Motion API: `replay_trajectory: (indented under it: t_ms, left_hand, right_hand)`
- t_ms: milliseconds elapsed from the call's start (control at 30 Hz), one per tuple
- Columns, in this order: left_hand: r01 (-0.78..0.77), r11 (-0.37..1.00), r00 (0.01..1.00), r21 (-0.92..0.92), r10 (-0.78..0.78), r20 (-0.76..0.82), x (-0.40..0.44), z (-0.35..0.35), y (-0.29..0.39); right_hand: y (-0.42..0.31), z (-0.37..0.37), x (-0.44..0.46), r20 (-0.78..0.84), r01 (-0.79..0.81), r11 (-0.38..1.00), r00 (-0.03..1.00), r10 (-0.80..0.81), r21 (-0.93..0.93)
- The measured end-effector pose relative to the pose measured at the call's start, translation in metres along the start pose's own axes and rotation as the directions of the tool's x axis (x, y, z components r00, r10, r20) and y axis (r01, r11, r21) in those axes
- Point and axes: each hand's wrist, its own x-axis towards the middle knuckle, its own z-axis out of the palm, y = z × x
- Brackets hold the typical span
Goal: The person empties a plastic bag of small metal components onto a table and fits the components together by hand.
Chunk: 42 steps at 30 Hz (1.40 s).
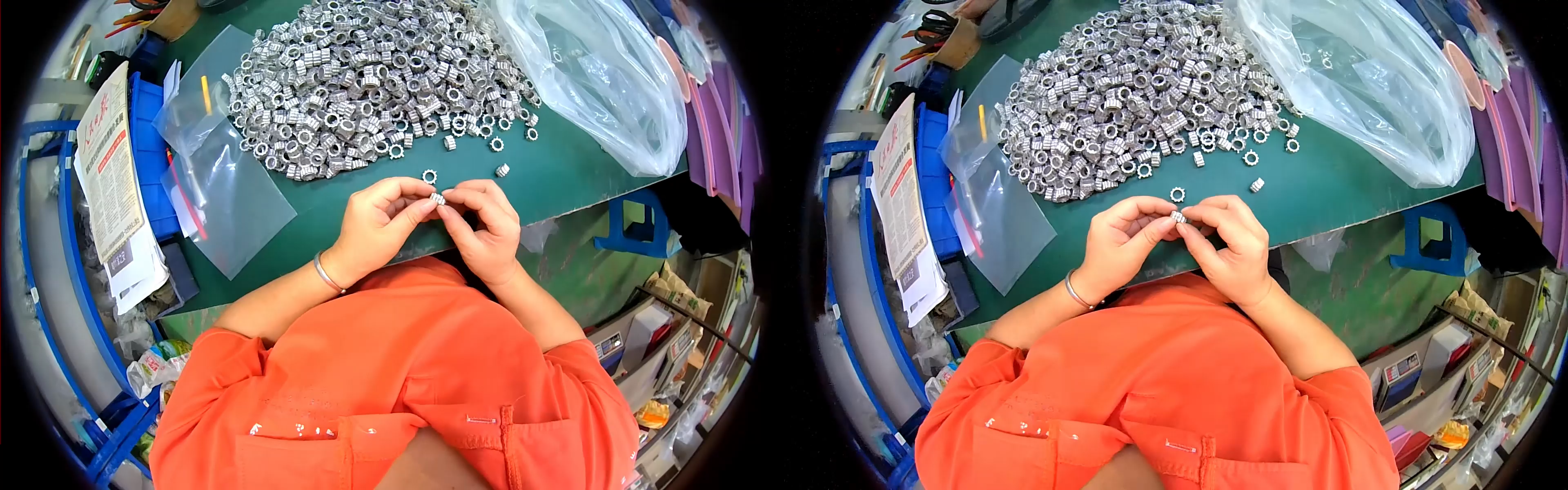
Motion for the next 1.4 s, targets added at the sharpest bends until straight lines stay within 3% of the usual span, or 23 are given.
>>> replay_trajectory:
  t_ms: [67, 167, 567, 800, 900, 1100, 1300, 1400]
  left_hand:
    - [-0.182, 0.972, 0.982, 0.148, 0.186, -0.015, 0.000, 0.000, -0.003]
    - [-0.255, 0.924, 0.967, 0.284, 0.243, 0.078, 0.001, -0.006, 0.002]
    - [-0.343, 0.817, 0.937, 0.464, 0.332, 0.107, 0.000, -0.005, 0.005]
    - [-0.311, 0.867, 0.949, 0.389, 0.308, 0.071, -0.001, -0.005, 0.004]
    - [-0.213, 0.923, 0.977, 0.320, 0.202, 0.067, -0.002, -0.007, 0.004]
    - [-0.047, 0.998, 0.999, 0.037, 0.046, 0.019, 0.001, -0.007, 0.002]
    - [-0.150, 0.956, 0.987, 0.253, 0.128, 0.100, 0.002, -0.010, 0.005]
    - [-0.167, 0.959, 0.985, 0.228, 0.150, 0.089, 0.002, -0.009, 0.003]
  right_hand:
    - [0.003, 0.001, -0.001, -0.001, -0.008, 1.000, 1.000, 0.008, 0.021]
    - [0.003, 0.001, -0.002, 0.014, -0.017, 0.999, 1.000, 0.017, 0.029]
    - [0.002, 0.001, -0.001, 0.030, -0.001, 0.998, 1.000, -0.001, 0.055]
    - [0.004, -0.001, -0.003, 0.024, 0.009, 1.000, 1.000, -0.009, 0.029]
    - [0.002, -0.001, -0.002, 0.029, 0.025, 1.000, 0.999, -0.025, -0.010]
    - [0.007, 0.003, -0.005, -0.013, 0.013, 0.996, 1.000, -0.012, 0.089]
    - [0.014, 0.006, -0.011, -0.043, -0.015, 0.977, 0.999, 0.025, 0.214]
    - [0.011, 0.005, -0.010, -0.042, -0.011, 0.972, 0.999, 0.022, 0.234]
